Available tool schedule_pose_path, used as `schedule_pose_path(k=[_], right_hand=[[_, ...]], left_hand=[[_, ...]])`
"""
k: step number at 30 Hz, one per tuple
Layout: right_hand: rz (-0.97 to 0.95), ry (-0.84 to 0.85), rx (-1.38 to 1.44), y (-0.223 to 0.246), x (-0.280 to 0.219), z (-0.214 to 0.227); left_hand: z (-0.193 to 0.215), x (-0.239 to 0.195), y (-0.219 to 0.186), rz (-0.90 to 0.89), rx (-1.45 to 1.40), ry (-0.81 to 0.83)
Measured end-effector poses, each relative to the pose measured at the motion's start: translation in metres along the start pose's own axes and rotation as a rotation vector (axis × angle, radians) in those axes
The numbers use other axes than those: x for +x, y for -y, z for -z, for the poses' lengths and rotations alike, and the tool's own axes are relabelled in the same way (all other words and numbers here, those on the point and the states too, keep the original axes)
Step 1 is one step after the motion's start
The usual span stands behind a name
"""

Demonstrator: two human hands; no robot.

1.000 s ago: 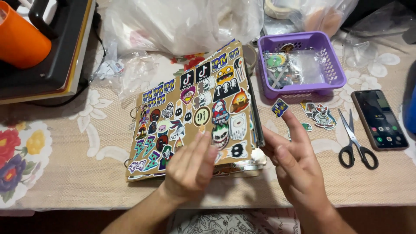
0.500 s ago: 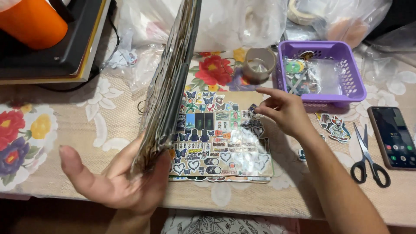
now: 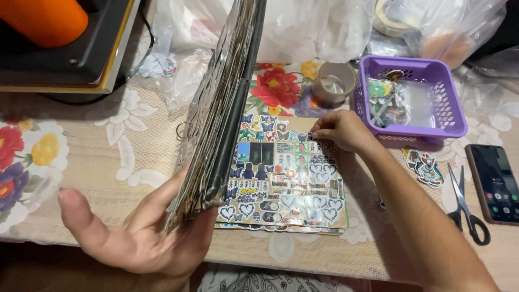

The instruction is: Decorating a notebook cover by selecting and adhering various stickers from a collection.

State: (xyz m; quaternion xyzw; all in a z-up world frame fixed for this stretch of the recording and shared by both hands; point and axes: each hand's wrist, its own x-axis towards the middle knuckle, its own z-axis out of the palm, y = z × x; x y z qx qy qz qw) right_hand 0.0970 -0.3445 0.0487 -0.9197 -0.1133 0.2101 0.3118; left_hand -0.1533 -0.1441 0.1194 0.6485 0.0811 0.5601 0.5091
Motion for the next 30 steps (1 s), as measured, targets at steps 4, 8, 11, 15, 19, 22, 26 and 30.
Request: schedule_pose_path(k=[4,8,11,15,19,22,26,30], right_hand=[[0.027,-0.044,-0.063,-0.006,0.004,-0.004],[0.038,-0.043,-0.11,-0.007,0.006,-0.005],[0.02,-0.042,-0.142,-0.004,0.003,-0.005],[0.046,-0.094,-0.282,-0.002,0.0,-0.011],[0.111,-0.166,-0.353,-0.013,0.002,-0.023],[0.331,-0.298,-0.517,-0.021,-0.003,-0.034],[0.438,-0.285,-0.654,-0.021,-0.018,-0.036],[0.477,-0.183,-0.586,-0.025,-0.035,-0.025]], left_hand=[[0.003,0.001,-0.003,0.0,-0.127,0.054],[0.013,0.003,-0.002,0.063,-0.222,0.13],[0.012,0.003,-0.001,0.054,-0.224,0.156],[0.01,0.002,-0.005,0.061,-0.178,0.132],[0.008,0.003,0.004,-0.026,-0.212,0.134],[0.008,0.004,0.004,-0.031,-0.166,0.172],[0.017,0.002,0.014,0.018,-0.178,0.216],[0.01,0.027,0.014,0.629,-1.434,0.547]])
